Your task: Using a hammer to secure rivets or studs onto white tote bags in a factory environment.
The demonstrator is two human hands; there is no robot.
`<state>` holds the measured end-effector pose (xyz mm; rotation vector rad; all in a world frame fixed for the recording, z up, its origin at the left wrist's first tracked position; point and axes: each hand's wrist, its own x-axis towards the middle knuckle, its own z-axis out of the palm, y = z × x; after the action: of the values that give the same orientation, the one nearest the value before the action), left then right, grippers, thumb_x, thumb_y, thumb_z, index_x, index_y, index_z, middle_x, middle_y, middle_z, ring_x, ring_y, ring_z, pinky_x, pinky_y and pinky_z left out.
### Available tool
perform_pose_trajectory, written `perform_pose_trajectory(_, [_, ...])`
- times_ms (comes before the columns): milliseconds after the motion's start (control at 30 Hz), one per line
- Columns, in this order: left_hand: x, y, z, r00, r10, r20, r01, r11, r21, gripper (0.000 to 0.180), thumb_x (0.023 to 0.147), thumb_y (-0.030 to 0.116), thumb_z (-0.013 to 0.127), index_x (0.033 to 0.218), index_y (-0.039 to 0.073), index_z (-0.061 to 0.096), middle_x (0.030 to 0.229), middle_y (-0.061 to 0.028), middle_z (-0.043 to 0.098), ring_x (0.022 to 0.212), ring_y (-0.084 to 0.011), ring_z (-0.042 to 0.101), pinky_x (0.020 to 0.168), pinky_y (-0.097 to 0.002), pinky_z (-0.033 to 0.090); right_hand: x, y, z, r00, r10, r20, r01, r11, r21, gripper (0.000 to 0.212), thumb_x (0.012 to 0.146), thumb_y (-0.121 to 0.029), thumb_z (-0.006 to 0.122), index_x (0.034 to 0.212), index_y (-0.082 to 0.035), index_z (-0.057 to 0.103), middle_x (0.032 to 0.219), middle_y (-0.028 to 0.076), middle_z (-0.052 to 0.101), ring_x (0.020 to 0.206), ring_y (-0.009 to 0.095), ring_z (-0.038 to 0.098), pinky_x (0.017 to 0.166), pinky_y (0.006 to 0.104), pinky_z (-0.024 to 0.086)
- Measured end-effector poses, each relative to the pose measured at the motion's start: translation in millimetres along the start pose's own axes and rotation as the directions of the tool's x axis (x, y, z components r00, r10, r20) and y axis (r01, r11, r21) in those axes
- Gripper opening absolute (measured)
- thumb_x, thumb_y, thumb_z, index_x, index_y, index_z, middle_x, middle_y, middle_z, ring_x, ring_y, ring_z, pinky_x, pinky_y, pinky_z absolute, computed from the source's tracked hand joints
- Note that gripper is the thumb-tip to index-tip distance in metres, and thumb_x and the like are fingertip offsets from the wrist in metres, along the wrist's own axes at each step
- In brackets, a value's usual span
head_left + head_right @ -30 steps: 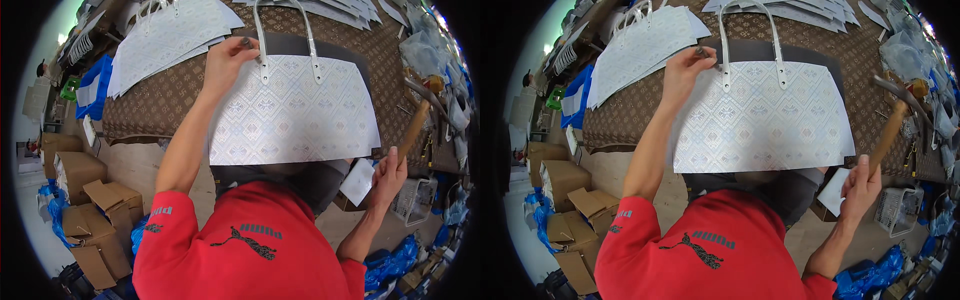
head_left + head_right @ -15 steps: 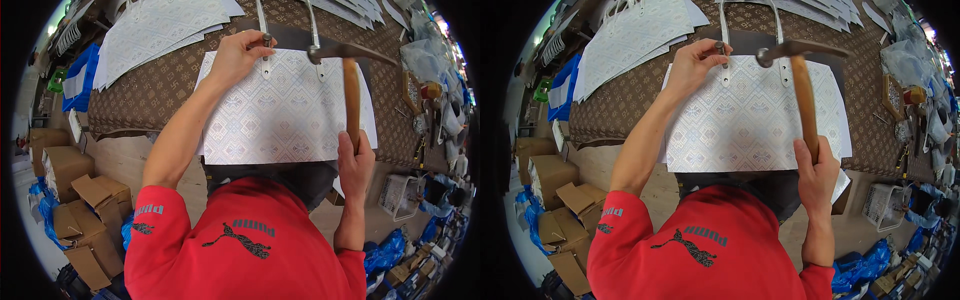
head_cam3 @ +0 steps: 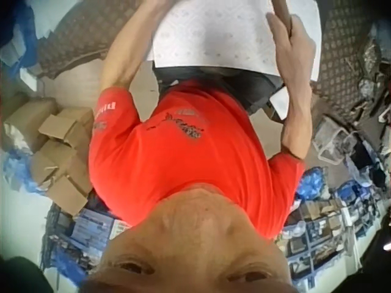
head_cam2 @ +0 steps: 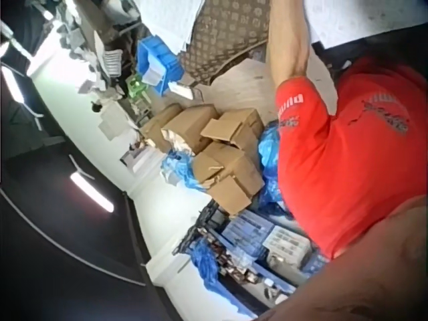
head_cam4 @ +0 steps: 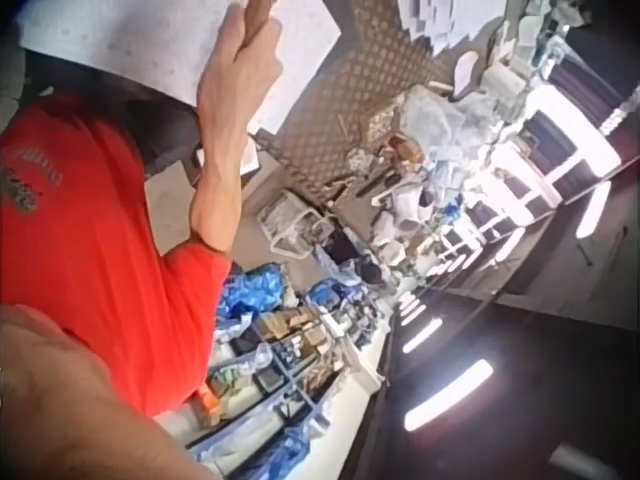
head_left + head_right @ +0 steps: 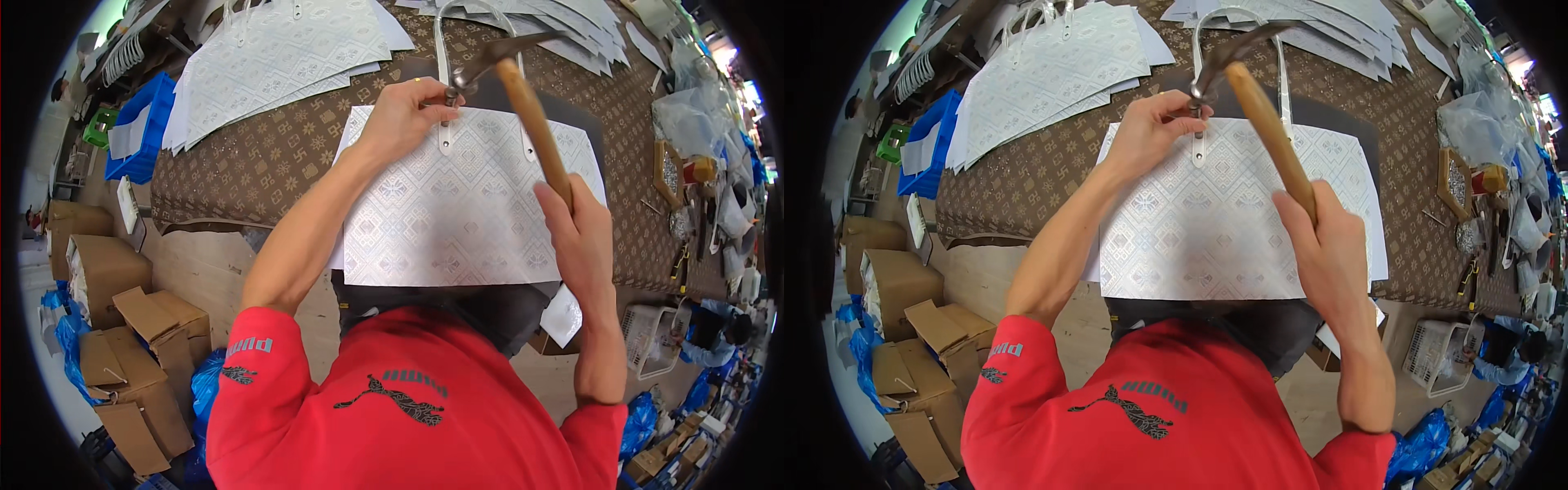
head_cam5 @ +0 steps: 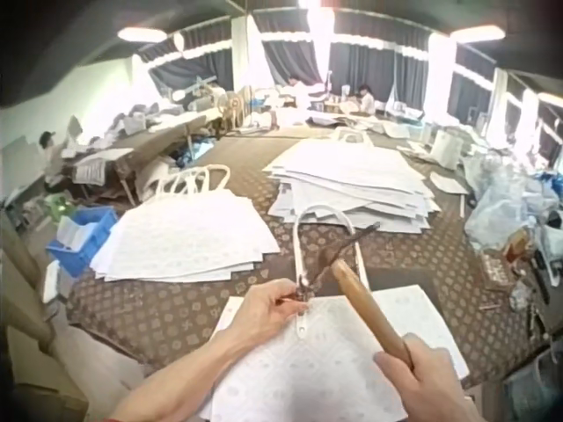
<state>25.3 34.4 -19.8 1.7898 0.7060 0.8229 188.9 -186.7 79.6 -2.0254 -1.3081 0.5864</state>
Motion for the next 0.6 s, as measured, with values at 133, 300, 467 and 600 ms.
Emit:
perform_pose_trajectory(133, [-10,8,-2,0.999,0.006,0.045,-0.004,0.999,-0.052,0.017,0.088,0.007,0.074,0.104,0.003,0.075,0.092,-0.0059,0.074,0.081,-0.0123,0.068,0.075,-0.0287,0.052,-34,-3,-9,0.985,0.159,-0.072,-0.141,0.967,0.214,0.026,0.101,-0.022,0.064,0.088,-0.001,0.055,0.06,0.001,0.046,0.055,0.007,0.041,0.049,0.0284,0.033])
perform_pose_trajectory(300, [-16,10,3,0.997,0.004,0.077,-0.002,1.0,-0.025,0.018,0.087,0.006,0.074,0.105,0.003,0.074,0.09,-0.0056,0.073,0.08,-0.0125,0.068,0.074,-0.0279,0.052,-43,3,-12,0.97,0.224,-0.096,-0.189,0.94,0.284,0.025,0.101,-0.021,0.065,0.088,-0.001,0.056,0.061,-0.001,0.046,0.056,0.005,0.04,0.049,0.0273,0.032])
perform_pose_trajectory(467, [-23,8,3,0.996,0.01,0.084,-0.006,0.999,-0.038,0.018,0.087,0.004,0.074,0.105,0.003,0.074,0.092,-0.0051,0.073,0.079,-0.0126,0.068,0.073,-0.0277,0.052,-44,3,-13,0.98,0.142,-0.141,-0.113,0.973,0.2,0.022,0.101,-0.019,0.064,0.087,-0.003,0.056,0.062,-0.003,0.047,0.055,0.004,0.039,0.048,0.0254,0.031])
perform_pose_trajectory(600, [-27,9,5,0.997,0.047,0.06,-0.048,0.999,0.003,0.018,0.087,0.002,0.074,0.105,0.003,0.074,0.093,-0.005,0.073,0.078,-0.0117,0.067,0.073,-0.0278,0.052,-49,-22,-25,0.96,0.061,-0.273,0.001,0.975,0.223,0.023,0.101,-0.02,0.064,0.088,-0.002,0.057,0.061,0.0,0.049,0.054,0.007,0.041,0.048,0.0286,0.033])
